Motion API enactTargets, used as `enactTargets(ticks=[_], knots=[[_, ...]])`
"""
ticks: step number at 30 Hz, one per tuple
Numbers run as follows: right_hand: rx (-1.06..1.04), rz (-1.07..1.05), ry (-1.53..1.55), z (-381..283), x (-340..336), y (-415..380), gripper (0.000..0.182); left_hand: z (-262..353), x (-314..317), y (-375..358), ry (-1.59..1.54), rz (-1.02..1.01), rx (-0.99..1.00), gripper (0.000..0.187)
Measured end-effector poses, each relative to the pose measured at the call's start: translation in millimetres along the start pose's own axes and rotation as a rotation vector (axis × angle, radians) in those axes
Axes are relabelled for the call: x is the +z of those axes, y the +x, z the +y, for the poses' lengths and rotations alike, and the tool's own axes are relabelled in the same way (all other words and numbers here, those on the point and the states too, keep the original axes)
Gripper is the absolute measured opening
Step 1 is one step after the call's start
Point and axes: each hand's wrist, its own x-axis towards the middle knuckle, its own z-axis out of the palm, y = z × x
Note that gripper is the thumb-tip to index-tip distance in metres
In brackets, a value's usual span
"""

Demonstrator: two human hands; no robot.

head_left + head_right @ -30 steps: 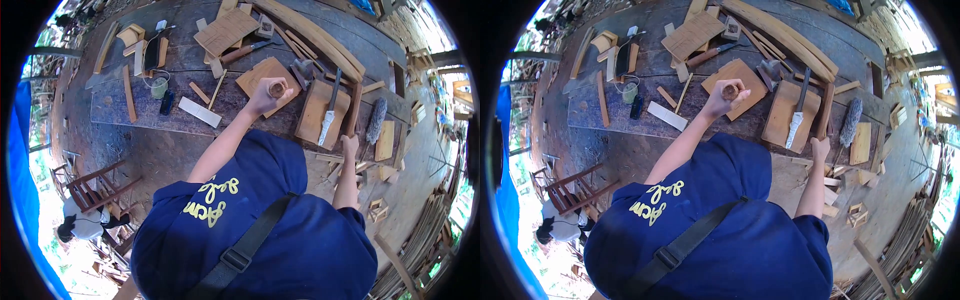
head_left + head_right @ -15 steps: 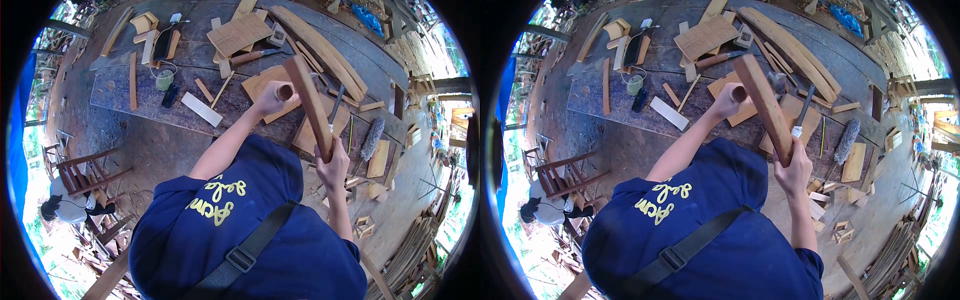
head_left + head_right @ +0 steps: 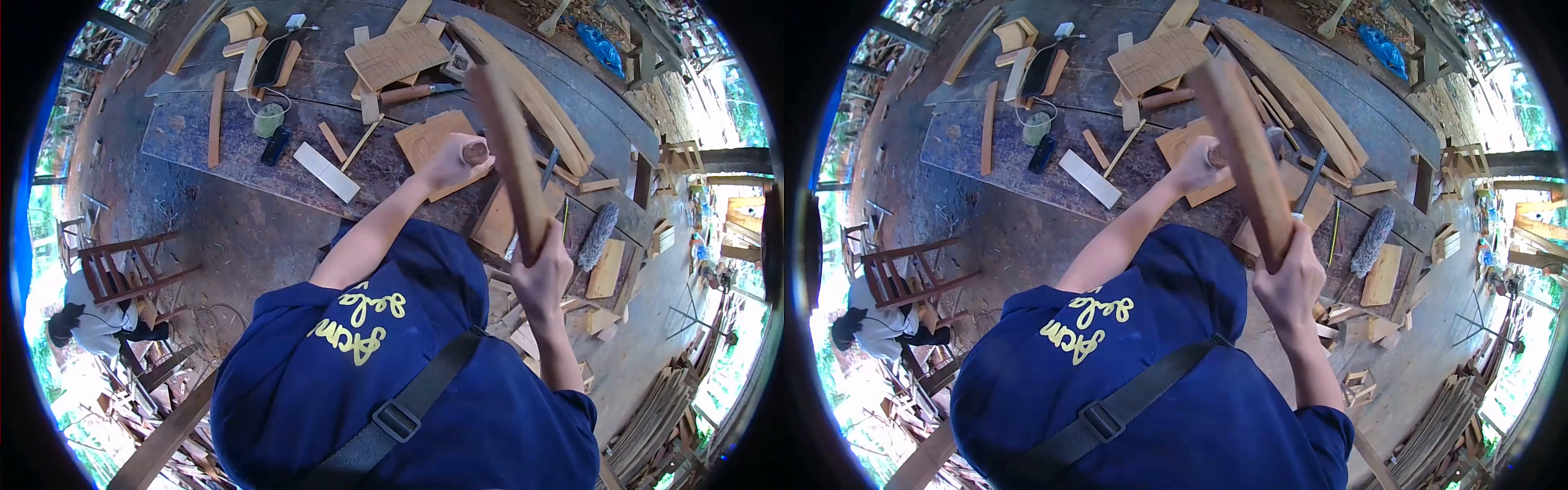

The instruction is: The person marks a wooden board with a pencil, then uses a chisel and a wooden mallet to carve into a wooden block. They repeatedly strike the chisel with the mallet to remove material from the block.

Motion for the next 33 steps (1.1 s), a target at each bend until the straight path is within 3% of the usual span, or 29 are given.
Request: enactTargets(ticks=[3,6,8,10,12,14,16,18,19,21,22,24,26,30,32,33], knots=[[0.009,0.197,0.304,-16.7,-15.8,1.2,0.037,16.1,-3.5,-0.1,0.174,-0.023,-0.013,0.008],[-0.027,0.296,0.376,-1.9,6.6,-9.9,0.038,21.8,-0.4,-1.6,0.18,-0.004,-0.011,0.01],[-0.032,0.055,0.004,11.2,27.8,-7.8,0.044,15.3,5.0,0.2,0.156,0.033,0.012,0.012],[0.131,-0.202,-0.055,9.5,29.5,-4.0,0.044,-6.6,14.0,-0.7,-0.057,0.06,0.091,0.012],[0.06,-0.149,-0.064,9.1,15.1,2.6,0.042,-7.9,14.7,6.0,-0.052,0.136,0.211,0.011],[0.017,-0.007,0.019,3.5,0.5,7.2,0.041,-3.5,8.1,4.4,0.042,0.046,0.066,0.011],[0.048,0.124,0.188,-5.5,-15.6,9.1,0.036,13.2,2.8,2.3,0.111,0.014,0.073,0.016],[-0.068,0.326,0.312,-18.6,-23.2,9.3,0.034,12.3,3.6,2.7,0.148,0.04,0.084,0.024],[-0.068,0.324,0.31,-4.5,-9.8,2.0,0.034,12.2,2.5,3.3,0.147,0.042,0.083,0.024],[-0.062,0.21,0.422,11.2,19.4,-7.6,0.033,11.4,0.2,4.5,0.198,0.001,0.053,0.018],[-0.225,0.203,0.142,2.4,18.4,4.4,0.034,11.6,3.1,5.4,0.198,0.003,0.057,0.018],[0.128,-0.244,-0.005,1.5,31.6,2.8,0.033,12.2,11.1,3.8,-0.21,0.111,0.129,0.007],[0.116,-0.232,-0.049,1.7,20.8,10.5,0.033,15.3,7.5,9.6,-0.209,0.114,0.136,0.007],[0.028,0.005,0.164,-8.7,-11.8,15.9,0.034,13.2,-2.1,6.5,0.134,0.021,0.04,0.01],[-0.034,0.211,0.412,-14.1,-17.9,13.7,0.031,14.5,-2.0,6.2,0.148,0.03,0.035,0.01],[-0.159,0.314,0.42,-18.5,-20.9,15.5,0.03,15.0,-1.5,6.2,0.164,0.032,0.035,0.01]])
